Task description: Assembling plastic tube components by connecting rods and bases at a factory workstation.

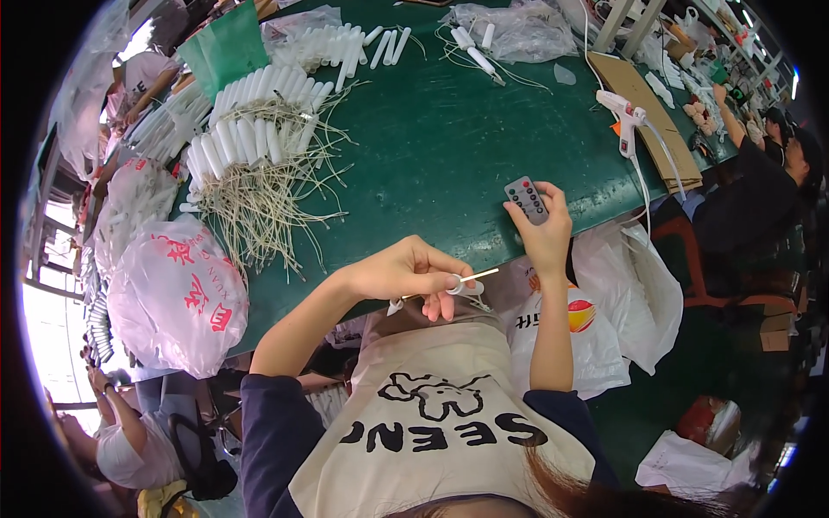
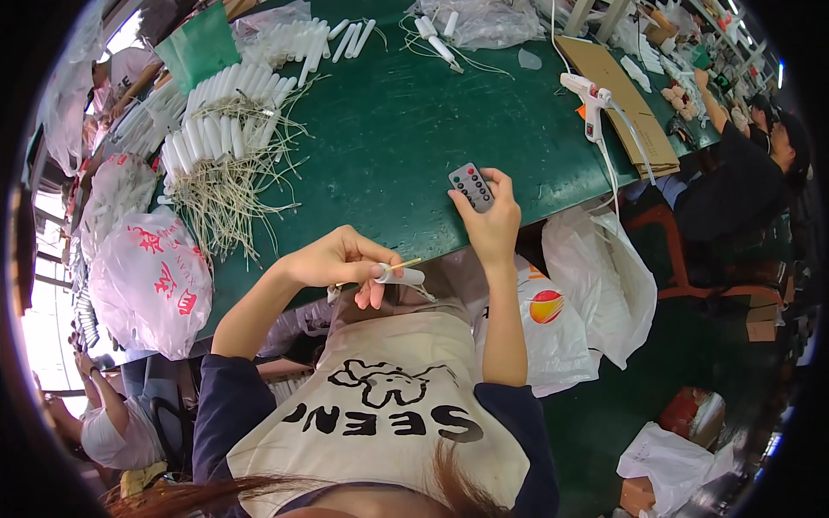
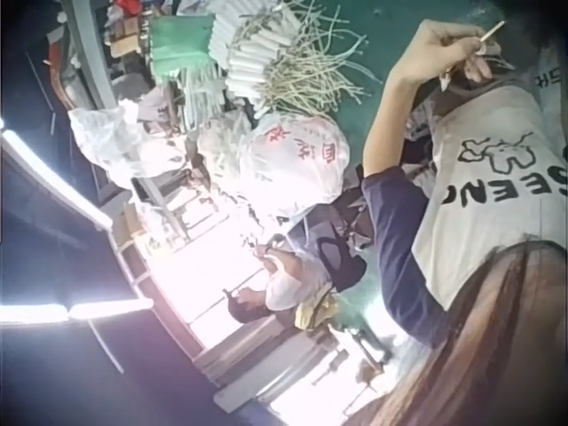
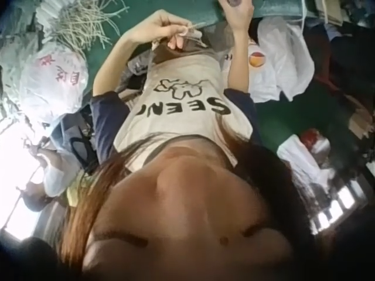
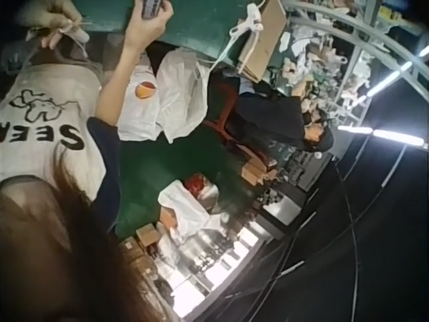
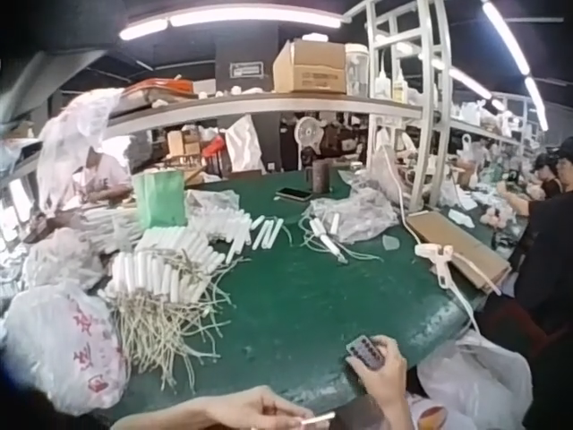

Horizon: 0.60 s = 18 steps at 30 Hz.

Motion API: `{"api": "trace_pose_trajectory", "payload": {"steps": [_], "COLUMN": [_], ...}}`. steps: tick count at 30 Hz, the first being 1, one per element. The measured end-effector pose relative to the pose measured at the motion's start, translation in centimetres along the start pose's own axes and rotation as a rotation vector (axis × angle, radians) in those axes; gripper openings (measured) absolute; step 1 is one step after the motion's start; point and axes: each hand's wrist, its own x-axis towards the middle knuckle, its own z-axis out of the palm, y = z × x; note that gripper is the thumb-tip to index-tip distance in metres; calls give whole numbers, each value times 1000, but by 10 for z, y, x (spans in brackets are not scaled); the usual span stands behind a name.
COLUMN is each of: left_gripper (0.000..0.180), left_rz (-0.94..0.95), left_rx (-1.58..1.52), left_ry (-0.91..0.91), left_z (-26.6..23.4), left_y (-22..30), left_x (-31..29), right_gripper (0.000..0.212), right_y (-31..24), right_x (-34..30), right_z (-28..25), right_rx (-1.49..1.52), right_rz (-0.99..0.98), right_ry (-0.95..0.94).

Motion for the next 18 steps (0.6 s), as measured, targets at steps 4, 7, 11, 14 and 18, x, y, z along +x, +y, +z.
{"api": "trace_pose_trajectory", "payload": {"steps": [4, 7, 11, 14, 18], "left_gripper": [26, 27, 30, 30, 29], "left_rz": [-42, -63, -65, -69, -88], "left_rx": [5, 17, 56, 62, 66], "left_ry": [-4, -50, -95, -96, -94], "left_z": [1, 1, -1, -2, -2], "left_y": [4, 4, 2, 2, 3], "left_x": [-1, -1, 2, 4, 6], "right_gripper": [22, 13, 12, 20, 34], "right_y": [-17, -21, -20, -20, -24], "right_x": [-8, -15, -21, -24, -25], "right_z": [-28, -41, -48, -52, -53], "right_rx": [440, 589, 577, 542, 389], "right_rz": [171, 280, 282, 302, 302], "right_ry": [-265, -440, -550, -614, -695]}}
